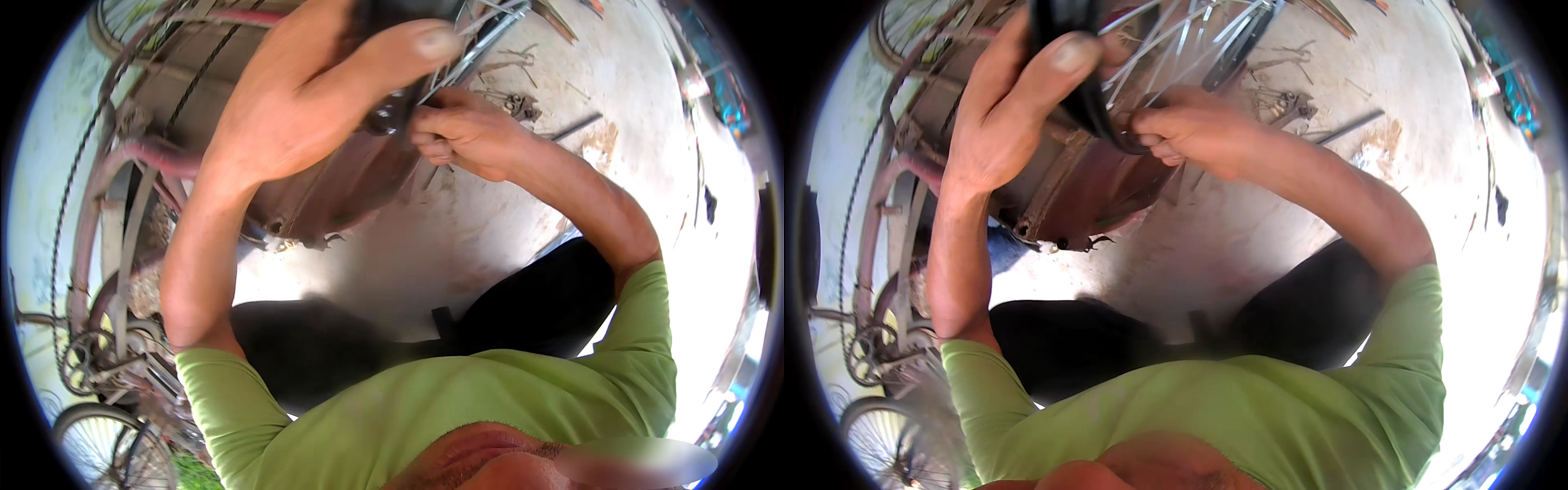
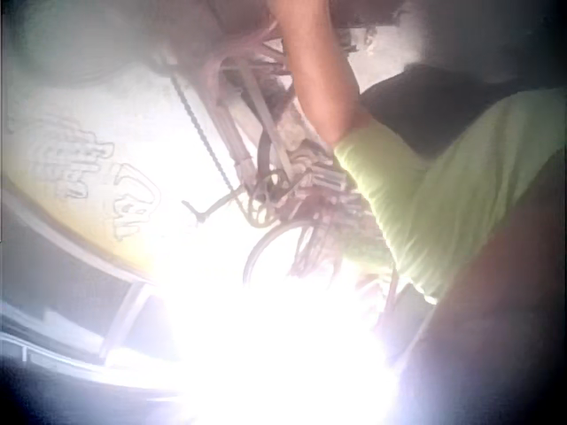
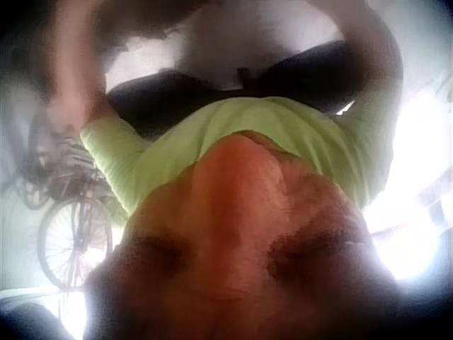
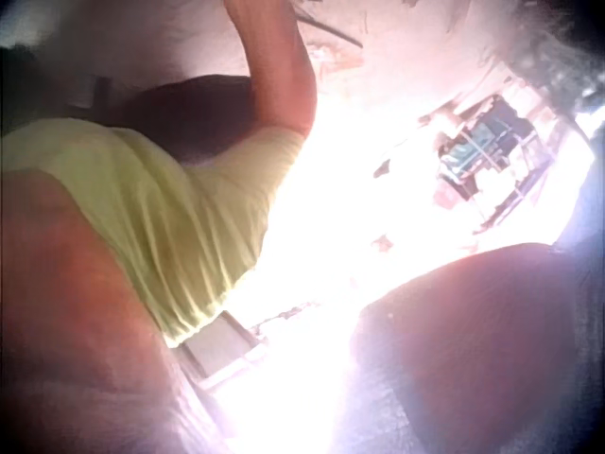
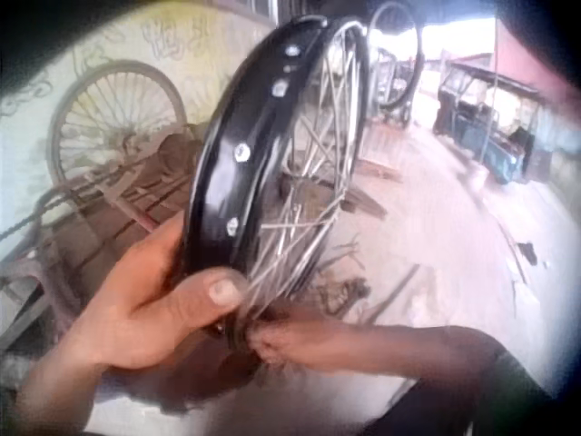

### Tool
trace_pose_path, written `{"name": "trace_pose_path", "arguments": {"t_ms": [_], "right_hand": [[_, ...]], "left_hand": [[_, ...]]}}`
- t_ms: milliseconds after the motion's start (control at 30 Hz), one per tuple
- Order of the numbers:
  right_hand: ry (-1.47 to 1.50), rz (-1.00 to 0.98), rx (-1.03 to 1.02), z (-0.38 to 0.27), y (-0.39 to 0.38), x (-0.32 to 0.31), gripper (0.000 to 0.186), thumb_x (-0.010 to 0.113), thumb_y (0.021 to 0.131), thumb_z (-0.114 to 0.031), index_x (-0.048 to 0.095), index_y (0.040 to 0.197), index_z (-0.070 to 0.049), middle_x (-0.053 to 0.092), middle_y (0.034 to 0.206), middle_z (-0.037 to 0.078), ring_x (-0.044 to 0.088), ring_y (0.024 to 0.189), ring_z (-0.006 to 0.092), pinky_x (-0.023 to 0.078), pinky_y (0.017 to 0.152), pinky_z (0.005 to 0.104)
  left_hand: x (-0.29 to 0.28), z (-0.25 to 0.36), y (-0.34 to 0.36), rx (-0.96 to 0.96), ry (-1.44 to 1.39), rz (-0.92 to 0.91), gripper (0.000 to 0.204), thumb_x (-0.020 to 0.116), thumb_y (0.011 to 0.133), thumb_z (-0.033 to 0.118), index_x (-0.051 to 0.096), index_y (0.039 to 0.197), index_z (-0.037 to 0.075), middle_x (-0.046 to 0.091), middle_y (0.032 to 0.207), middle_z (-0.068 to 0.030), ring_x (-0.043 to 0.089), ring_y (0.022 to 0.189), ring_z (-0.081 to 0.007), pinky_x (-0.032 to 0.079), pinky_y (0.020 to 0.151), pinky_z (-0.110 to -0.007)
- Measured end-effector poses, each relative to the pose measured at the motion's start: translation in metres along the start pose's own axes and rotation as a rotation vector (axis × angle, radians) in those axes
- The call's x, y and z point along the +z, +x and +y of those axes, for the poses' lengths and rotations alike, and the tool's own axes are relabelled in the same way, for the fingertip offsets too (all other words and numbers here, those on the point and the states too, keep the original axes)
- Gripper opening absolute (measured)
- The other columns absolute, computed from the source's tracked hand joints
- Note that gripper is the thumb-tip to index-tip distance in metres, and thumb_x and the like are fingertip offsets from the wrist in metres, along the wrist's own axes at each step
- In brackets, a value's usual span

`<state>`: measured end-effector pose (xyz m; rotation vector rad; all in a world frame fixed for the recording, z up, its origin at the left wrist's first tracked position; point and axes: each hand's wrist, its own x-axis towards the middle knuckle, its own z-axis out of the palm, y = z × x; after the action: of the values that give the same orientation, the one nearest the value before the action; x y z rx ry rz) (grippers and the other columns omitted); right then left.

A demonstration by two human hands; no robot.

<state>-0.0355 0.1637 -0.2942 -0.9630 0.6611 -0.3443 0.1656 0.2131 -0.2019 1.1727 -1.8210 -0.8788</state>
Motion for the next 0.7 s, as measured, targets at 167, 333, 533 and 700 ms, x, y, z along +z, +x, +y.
{"name": "trace_pose_path", "arguments": {"t_ms": [167, 333, 533, 700], "right_hand": [[-0.04, -0.044, -0.092, 0.004, 0.001, -0.002, 0.019, 0.062, 0.092, -0.018, 0.061, 0.081, -0.002, 0.052, 0.07, 0.002, 0.042, 0.059, 0.0097, 0.032, 0.053, 0.0285], [-0.139, 0.136, 0.004, -0.016, -0.008, 0.01, 0.044, 0.055, 0.099, -0.046, 0.063, 0.08, -0.007, 0.044, 0.06, -0.002, 0.035, 0.054, 0.0094, 0.029, 0.052, 0.029], [-0.219, 0.052, 0.0, -0.013, -0.007, 0.005, 0.044, 0.055, 0.099, -0.045, 0.063, 0.08, -0.006, 0.042, 0.057, -0.003, 0.031, 0.049, 0.0096, 0.022, 0.047, 0.0306], [-0.233, 0.064, 0.006, 0.0, 0.006, 0.011, 0.036, 0.057, 0.097, -0.032, 0.058, 0.071, -0.007, 0.042, 0.059, -0.004, 0.031, 0.049, 0.0087, 0.022, 0.047, 0.0301]], "left_hand": [[0.001, -0.001, -0.007, -0.038, -0.078, 0.064, 0.061, 0.057, 0.102, 0.044, 0.046, 0.136, -0.005, 0.067, 0.119, -0.023, 0.068, 0.106, -0.0282, 0.059, 0.081, -0.037], [0.01, 0.002, -0.004, -0.02, -0.096, 0.151, 0.064, 0.064, 0.097, 0.048, 0.052, 0.13, -0.006, 0.071, 0.106, -0.0156, 0.067, 0.096, -0.0194, 0.055, 0.086, -0.034], [0.015, 0.007, -0.004, -0.022, -0.079, 0.118, 0.071, 0.061, 0.097, 0.056, 0.043, 0.128, -0.005, 0.068, 0.109, -0.024, 0.069, 0.097, -0.0274, 0.056, 0.081, -0.035], [0.006, 0.004, -0.005, -0.022, -0.042, 0.084, 0.068, 0.062, 0.097, 0.055, 0.047, 0.123, -0.006, 0.067, 0.108, -0.0236, 0.068, 0.098, -0.0278, 0.056, 0.081, -0.036]]}}
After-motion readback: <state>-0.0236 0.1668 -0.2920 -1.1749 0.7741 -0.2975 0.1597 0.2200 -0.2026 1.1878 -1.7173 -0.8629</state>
